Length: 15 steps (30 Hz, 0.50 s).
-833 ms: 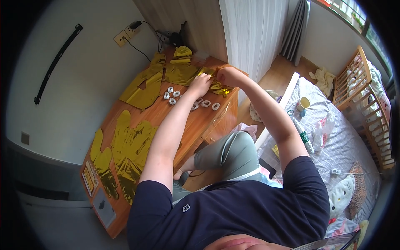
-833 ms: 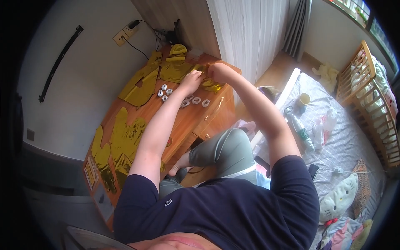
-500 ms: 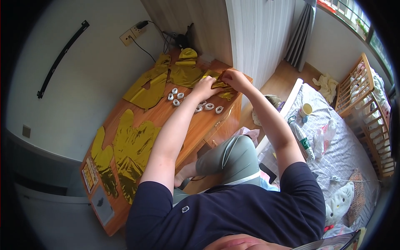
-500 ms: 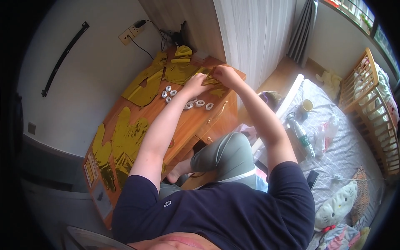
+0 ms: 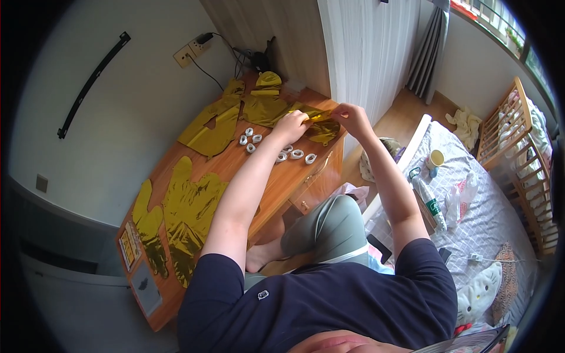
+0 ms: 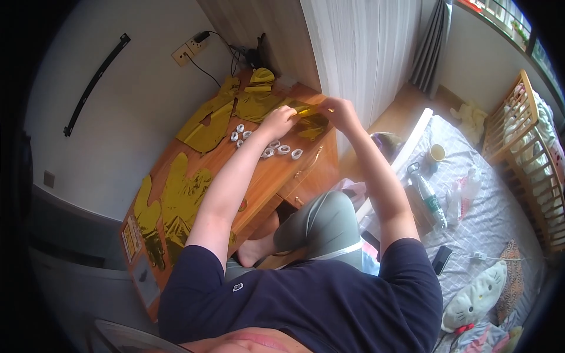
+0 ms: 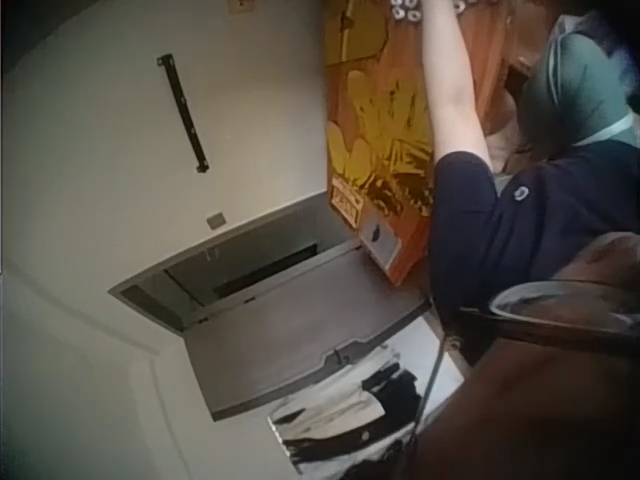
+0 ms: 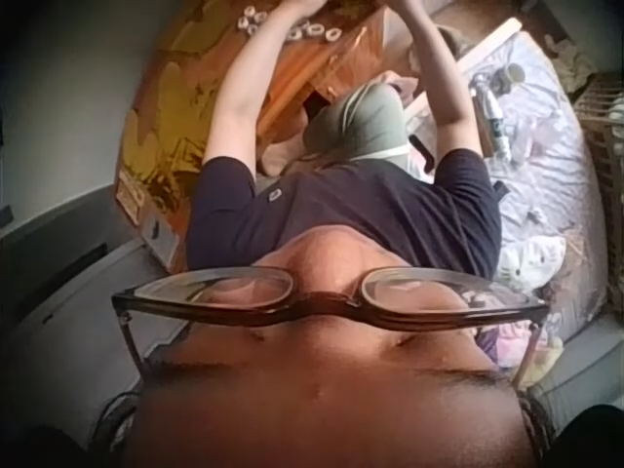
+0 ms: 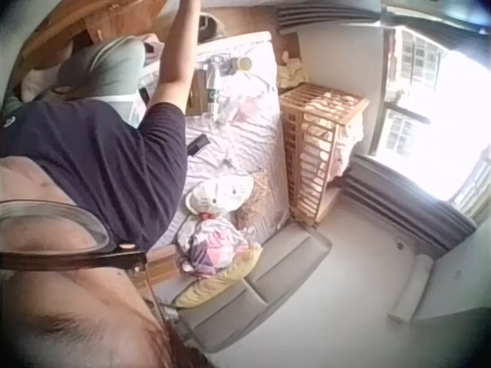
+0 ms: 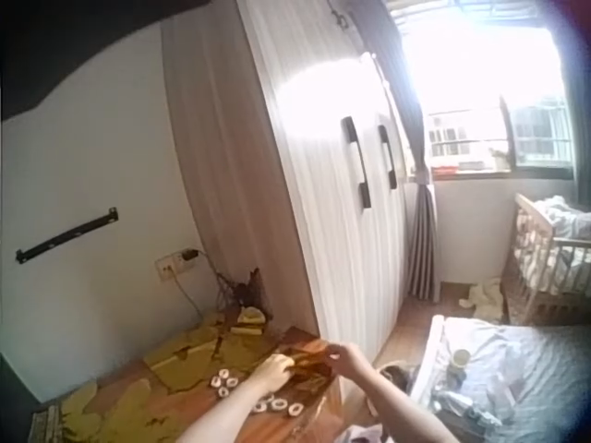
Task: Folding a yellow foil balloon on a wooden desk.
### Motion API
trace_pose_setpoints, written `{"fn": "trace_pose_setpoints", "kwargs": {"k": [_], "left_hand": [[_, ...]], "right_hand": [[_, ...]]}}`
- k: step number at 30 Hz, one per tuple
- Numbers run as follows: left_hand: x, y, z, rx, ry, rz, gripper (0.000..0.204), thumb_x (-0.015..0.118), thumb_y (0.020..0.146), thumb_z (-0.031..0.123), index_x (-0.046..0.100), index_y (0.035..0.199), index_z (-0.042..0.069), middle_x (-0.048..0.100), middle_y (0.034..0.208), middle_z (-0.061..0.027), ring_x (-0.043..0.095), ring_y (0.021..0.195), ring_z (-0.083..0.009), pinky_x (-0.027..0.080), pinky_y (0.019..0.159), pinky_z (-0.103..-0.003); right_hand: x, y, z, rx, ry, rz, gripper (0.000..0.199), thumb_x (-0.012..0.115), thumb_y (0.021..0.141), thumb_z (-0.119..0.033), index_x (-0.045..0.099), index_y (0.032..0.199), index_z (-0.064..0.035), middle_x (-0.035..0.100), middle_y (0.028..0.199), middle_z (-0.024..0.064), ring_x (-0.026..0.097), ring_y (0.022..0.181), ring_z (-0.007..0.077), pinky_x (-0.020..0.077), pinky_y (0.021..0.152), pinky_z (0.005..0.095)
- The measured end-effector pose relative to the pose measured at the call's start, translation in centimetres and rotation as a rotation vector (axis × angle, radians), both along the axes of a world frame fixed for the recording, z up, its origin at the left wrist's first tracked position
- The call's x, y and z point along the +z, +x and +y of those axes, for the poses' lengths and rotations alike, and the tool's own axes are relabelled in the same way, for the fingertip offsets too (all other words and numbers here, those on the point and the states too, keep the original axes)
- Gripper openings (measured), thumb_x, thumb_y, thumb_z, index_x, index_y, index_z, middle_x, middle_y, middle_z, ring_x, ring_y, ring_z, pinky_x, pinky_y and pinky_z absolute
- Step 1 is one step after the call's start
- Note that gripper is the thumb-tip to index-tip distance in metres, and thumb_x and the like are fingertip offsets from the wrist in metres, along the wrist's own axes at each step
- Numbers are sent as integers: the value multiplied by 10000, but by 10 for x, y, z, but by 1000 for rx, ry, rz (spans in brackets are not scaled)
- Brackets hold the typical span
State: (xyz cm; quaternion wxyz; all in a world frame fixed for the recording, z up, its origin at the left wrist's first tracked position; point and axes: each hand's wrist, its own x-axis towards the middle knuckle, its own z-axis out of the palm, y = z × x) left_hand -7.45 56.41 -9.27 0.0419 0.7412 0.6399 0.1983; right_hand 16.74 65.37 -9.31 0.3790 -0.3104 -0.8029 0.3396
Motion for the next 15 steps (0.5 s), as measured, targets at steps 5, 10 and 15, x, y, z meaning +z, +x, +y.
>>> {"fn": "trace_pose_setpoints", "kwargs": {"k": [5,10,15], "left_hand": [[4,-1,-9,-20,54,-52,308,631,980,331,678,1153,81,661,1201,-131,614,1162,-360,495,980,-445],[6,24,-20,-27,489,156,336,641,961,277,600,1238,90,660,1117,-108,645,1087,-337,499,953,-451],[7,21,-31,52,274,469,276,639,878,188,605,1140,110,638,1017,-97,654,998,-286,517,860,-440]], "right_hand": [[13,-19,-19,-131,444,205,255,808,811,-90,714,1039,-26,735,910,133,695,972,349,555,894,428],[15,-22,7,23,225,-288,216,671,897,-147,701,1103,-91,735,998,157,685,964,395,555,841,468],[51,-56,7,28,298,-381,238,585,946,-193,709,1132,-114,733,1026,168,682,976,398,552,825,488]]}}
